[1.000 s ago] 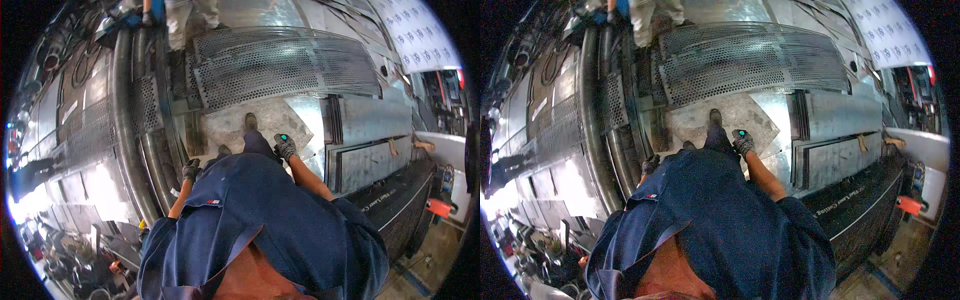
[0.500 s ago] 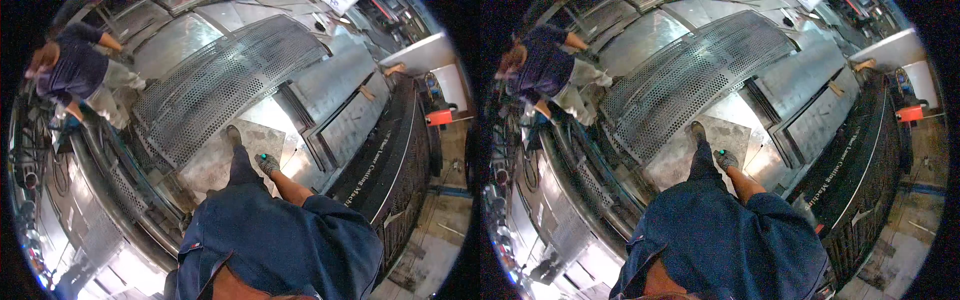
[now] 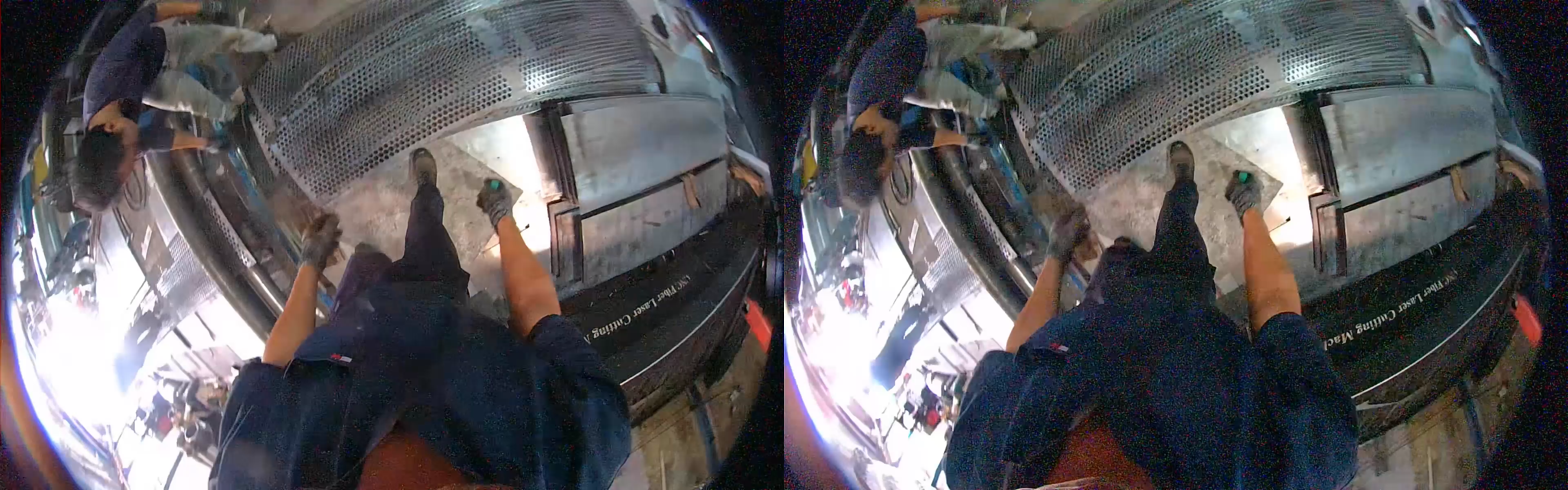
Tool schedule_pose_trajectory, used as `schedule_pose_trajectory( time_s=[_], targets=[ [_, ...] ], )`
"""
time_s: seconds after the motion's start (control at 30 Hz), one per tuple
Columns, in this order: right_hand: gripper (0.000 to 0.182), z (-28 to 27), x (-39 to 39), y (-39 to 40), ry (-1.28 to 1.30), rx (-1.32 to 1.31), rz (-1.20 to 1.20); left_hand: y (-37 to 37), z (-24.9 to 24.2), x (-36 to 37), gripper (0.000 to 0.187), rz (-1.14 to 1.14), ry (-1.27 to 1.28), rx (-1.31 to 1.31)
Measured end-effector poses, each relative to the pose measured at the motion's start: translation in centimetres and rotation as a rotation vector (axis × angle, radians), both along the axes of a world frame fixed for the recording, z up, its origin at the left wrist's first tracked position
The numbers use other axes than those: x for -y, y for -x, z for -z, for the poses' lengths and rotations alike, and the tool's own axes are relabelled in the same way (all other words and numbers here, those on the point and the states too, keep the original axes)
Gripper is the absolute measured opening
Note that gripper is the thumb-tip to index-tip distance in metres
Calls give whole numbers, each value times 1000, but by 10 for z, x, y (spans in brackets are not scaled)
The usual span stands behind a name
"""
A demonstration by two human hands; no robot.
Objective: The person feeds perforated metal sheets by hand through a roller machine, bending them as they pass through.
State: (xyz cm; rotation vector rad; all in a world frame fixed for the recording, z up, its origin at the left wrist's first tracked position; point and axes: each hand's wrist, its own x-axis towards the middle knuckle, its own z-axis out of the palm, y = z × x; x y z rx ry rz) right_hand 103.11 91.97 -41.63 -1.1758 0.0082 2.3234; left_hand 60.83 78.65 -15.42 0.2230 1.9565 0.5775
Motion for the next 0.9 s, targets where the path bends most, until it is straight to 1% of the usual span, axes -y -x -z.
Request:
schedule_pose_trajectory(
  time_s=[0.07, 0.1, 0.13, 0.17, 0.2, 0.23, 0.27, 0.3, 0.37, 0.4, 0.43, 0.47, 0.5, 0.53, 0.57, 0.6, 0.67, 0.7, 0.77, 0.8, 0.83, 0.9],
  targets=[
    [39, 12, -49, 5, -314, 554, -390, -21, 21, -49, 30, -74, -58, 135],
    [44, 8, -70, 7, -484, 819, -586, -31, 37, -61, 32, 10, -147, 208],
    [33, -40, -102, 24, -343, 897, -535, -39, 70, -69, 31, 6, -190, 336],
    [23, -88, -133, 43, -199, 973, -486, -59, 74, -91, 35, 101, -125, 341],
    [25, -85, -148, 47, -153, 940, -405, -80, 76, -113, 40, 200, -64, 346],
    [27, -69, -159, 50, -110, 910, -323, -90, 103, -110, 43, 248, -140, 395],
    [37, -30, -167, 41, -226, 865, -402, -101, 131, -106, 47, 292, -218, 448],
    [35, -29, -181, 43, -135, 845, -425, -112, 159, -101, 50, 332, -296, 503],
    [34, 4, -192, 48, -80, 767, -354, -144, 157, -119, 47, 1042, -73, -12],
    [34, 25, -194, 47, -57, 740, -376, -152, 170, -106, 47, 1031, -39, -2],
    [34, 47, -196, 50, -38, 708, -397, -157, 182, -92, 43, 565, -16, 471],
    [34, 45, -202, 62, 22, 710, -391, -161, 189, -84, 40, 215, -58, 784],
    [34, 63, -196, 63, -25, 681, -374, -165, 192, -79, 37, -155, -49, 1072],
    [34, 85, -192, 63, -40, 605, -364, -169, 196, -76, 35, -366, -104, 1245],
    [34, 85, -189, 76, 22, 608, -258, -172, 199, -76, 34, -480, 45, 1305],
    [34, 132, -180, 72, 71, 572, -262, -173, 199, -74, 34, -603, 189, 1349],
    [36, 172, -163, 78, 163, 382, -198, -173, 196, -75, 38, -196, -18, 1009],
    [44, 207, -151, 80, 226, 336, -187, -176, 204, -67, 37, -185, 10, 959],
    [55, 236, -142, 97, 336, 279, -162, -161, 196, -85, 37, -299, 225, 935],
    [59, 246, -139, 110, 374, 287, -156, -150, 182, -111, 37, -432, 414, 954],
    [62, 255, -135, 120, 414, 303, -151, -158, 195, -87, 37, -455, 422, 925],
    [61, 284, -122, 137, 433, 263, -88, -158, 199, -68, 38, -506, 420, 913]
  ],
)
